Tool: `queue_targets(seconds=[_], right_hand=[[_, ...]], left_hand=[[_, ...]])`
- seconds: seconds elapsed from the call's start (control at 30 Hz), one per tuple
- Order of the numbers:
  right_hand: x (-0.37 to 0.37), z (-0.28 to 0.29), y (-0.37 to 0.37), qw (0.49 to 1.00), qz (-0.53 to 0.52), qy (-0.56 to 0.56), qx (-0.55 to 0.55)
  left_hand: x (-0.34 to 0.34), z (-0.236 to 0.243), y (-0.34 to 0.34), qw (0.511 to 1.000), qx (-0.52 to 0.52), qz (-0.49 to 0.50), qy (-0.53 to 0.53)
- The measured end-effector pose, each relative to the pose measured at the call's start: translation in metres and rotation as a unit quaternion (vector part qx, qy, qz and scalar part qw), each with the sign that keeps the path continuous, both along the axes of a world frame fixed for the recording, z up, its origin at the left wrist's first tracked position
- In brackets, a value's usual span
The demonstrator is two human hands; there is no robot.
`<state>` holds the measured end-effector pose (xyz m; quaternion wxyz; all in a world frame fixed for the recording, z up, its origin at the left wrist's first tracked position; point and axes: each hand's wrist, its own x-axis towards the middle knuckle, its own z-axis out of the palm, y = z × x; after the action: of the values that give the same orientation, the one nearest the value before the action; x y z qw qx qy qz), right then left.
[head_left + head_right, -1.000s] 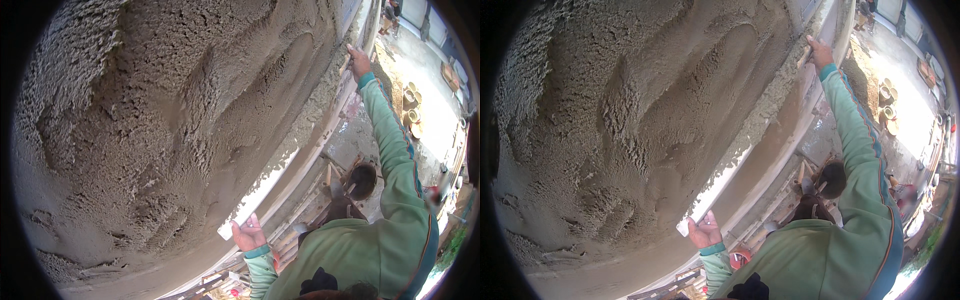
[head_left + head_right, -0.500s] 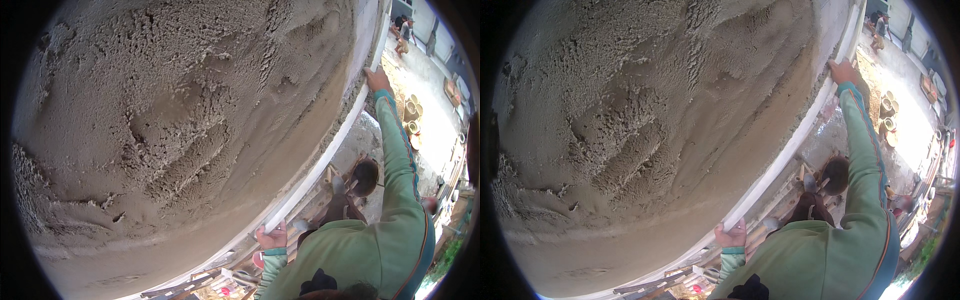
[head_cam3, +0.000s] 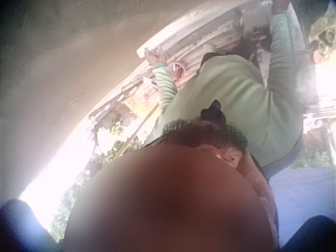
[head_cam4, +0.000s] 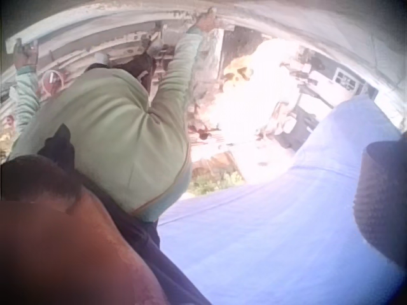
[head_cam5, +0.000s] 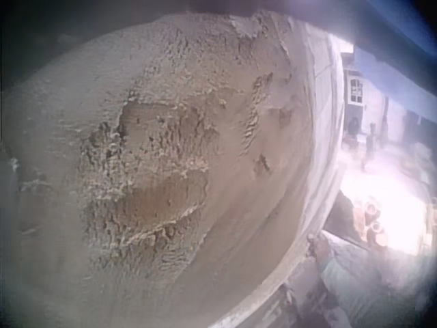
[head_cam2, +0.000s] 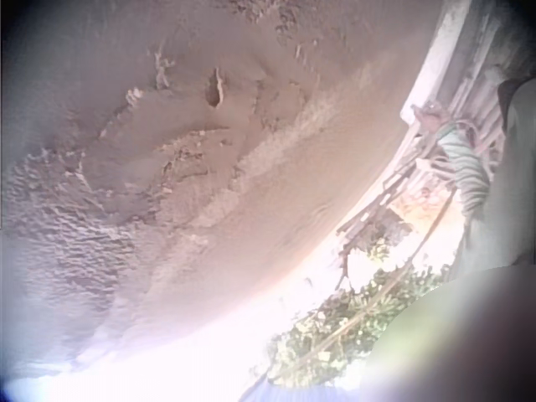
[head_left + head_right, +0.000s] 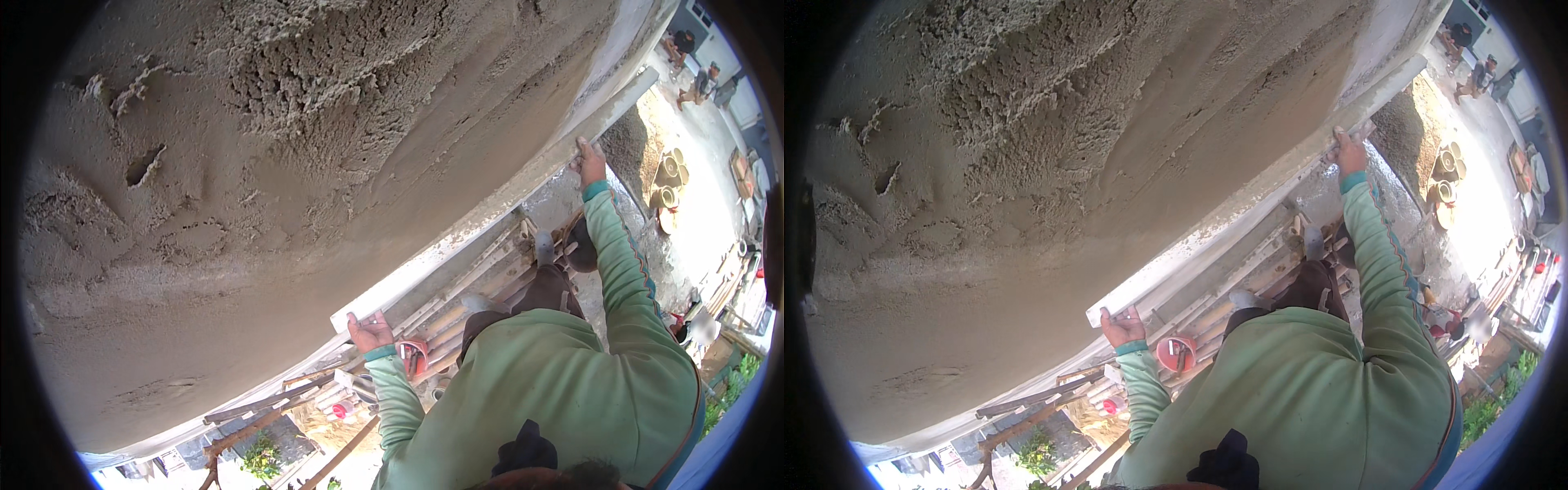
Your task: The person applies and smooths wet cement on a curved wall using a long straightedge and a trowel. They repeatedly level the surface with the straightedge and fill gaps with the trowel, working on a large section of the wall.
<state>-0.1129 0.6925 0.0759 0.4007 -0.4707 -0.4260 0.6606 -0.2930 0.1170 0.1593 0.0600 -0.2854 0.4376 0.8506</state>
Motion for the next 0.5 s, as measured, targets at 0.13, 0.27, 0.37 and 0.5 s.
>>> queue_targets(seconds=[0.13, 0.27, 0.37, 0.5], right_hand=[[-0.054, -0.013, -0.114, 0.990, 0.022, 0.108, -0.091], [-0.094, 0.005, -0.174, 0.988, 0.043, 0.120, -0.087], [-0.116, 0.032, -0.177, 0.988, 0.037, 0.149, -0.016], [-0.133, 0.070, -0.159, 0.994, 0.019, 0.109, 0.018]], left_hand=[[-0.036, 0.013, -0.080, 0.996, -0.079, -0.020, 0.025], [-0.062, 0.037, -0.132, 0.990, -0.118, -0.013, 0.079], [-0.077, 0.057, -0.149, 0.986, -0.115, -0.034, 0.118], [-0.084, 0.066, -0.137, 0.988, -0.113, -0.035, 0.102]])
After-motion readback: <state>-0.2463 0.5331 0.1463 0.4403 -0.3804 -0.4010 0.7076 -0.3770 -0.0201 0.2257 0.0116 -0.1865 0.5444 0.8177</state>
